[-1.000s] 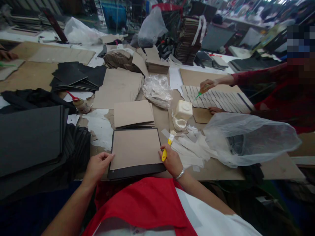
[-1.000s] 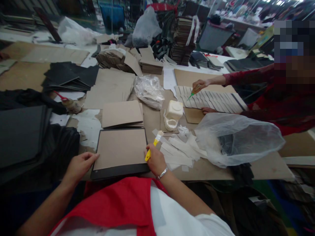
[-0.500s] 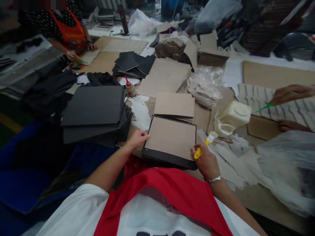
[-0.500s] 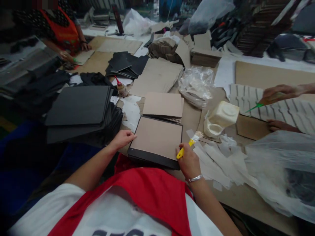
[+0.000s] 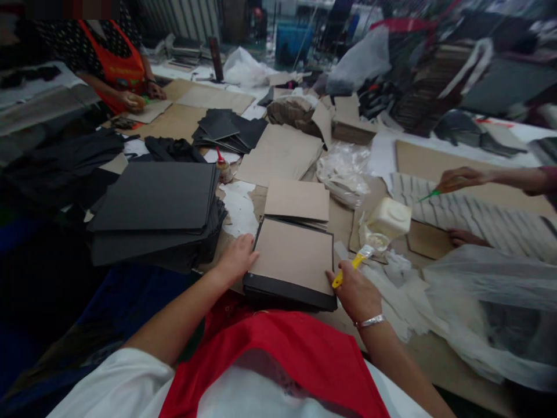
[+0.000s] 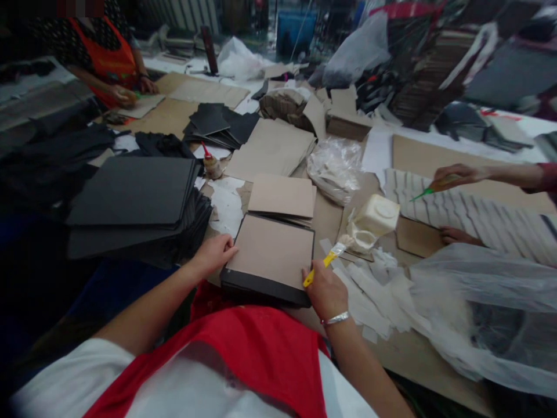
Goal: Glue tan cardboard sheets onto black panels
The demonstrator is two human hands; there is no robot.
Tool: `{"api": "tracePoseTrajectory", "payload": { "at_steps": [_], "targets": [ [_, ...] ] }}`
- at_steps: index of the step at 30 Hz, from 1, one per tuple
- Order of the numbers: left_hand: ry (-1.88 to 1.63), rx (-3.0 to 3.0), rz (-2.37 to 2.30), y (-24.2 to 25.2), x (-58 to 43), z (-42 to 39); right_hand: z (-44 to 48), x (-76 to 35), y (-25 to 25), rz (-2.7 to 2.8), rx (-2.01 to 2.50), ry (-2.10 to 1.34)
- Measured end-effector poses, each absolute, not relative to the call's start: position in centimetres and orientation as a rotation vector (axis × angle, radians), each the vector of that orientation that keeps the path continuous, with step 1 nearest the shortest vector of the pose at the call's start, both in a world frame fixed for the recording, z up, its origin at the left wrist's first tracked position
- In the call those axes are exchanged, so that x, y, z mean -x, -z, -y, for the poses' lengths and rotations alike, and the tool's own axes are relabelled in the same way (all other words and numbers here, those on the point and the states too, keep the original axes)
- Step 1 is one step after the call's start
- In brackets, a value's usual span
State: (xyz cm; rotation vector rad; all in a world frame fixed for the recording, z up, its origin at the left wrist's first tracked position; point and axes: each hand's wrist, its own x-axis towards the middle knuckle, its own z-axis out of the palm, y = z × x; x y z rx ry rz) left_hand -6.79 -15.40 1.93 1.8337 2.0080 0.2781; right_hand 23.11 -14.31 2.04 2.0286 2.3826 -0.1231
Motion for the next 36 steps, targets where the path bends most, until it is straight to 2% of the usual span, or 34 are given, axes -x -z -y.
{"api": "tracePoseTrajectory", "payload": {
  "at_steps": [3,5,7,10,11,13,16,19,24,28,33,36],
  "targets": [
    [-0.318,-2.226,-1.957,-2.1,5.9,15.6,13.1,-24.7,-4.4,-2.34,-2.184,-0.017],
    [-0.26,-2.458,-1.701,-2.0,5.1,15.6,12.1,-25.4,-6.5,-2.436,-2.37,0.096],
    [-0.177,-2.563,-1.493,-1.9,4.5,15.6,11.0,-24.6,-8.3,-2.62,-2.49,0.587],
    [-0.172,-2.588,-1.465,-1.7,4.1,15.6,9.1,-20.2,-8.9,-2.601,-2.309,1.721],
    [-0.196,-2.584,-1.477,-1.6,4.0,15.7,8.5,-18.1,-8.5,-2.526,-2.193,1.966],
    [-0.256,-2.565,-1.499,-1.4,4.0,15.9,7.3,-14.1,-7.0,-2.468,-2.057,2.164],
    [-0.337,-2.513,-1.551,-1.0,3.9,16.3,5.8,-11.1,-4.7,-2.529,-2.002,2.092],
    [-0.355,-2.484,-1.611,-0.6,3.9,16.7,4.9,-13.4,-3.9,-2.539,-2.064,1.924],
    [-0.327,-2.47,-1.673,-0.3,3.7,16.8,5.6,-21.7,-4.7,-2.459,-2.325,1.714],
    [-0.358,-2.432,-1.66,-0.4,3.4,16.9,6.7,-25.0,-5.5,-2.562,-2.357,1.525],
    [-0.395,-2.408,-1.7,-0.5,2.8,17.8,8.4,-28.8,-6.0,-2.612,-2.465,1.481],
    [-0.406,-2.405,-1.712,-0.5,2.8,18.3,9.3,-31.1,-3.3,-2.553,-2.519,1.17]
  ]
}}
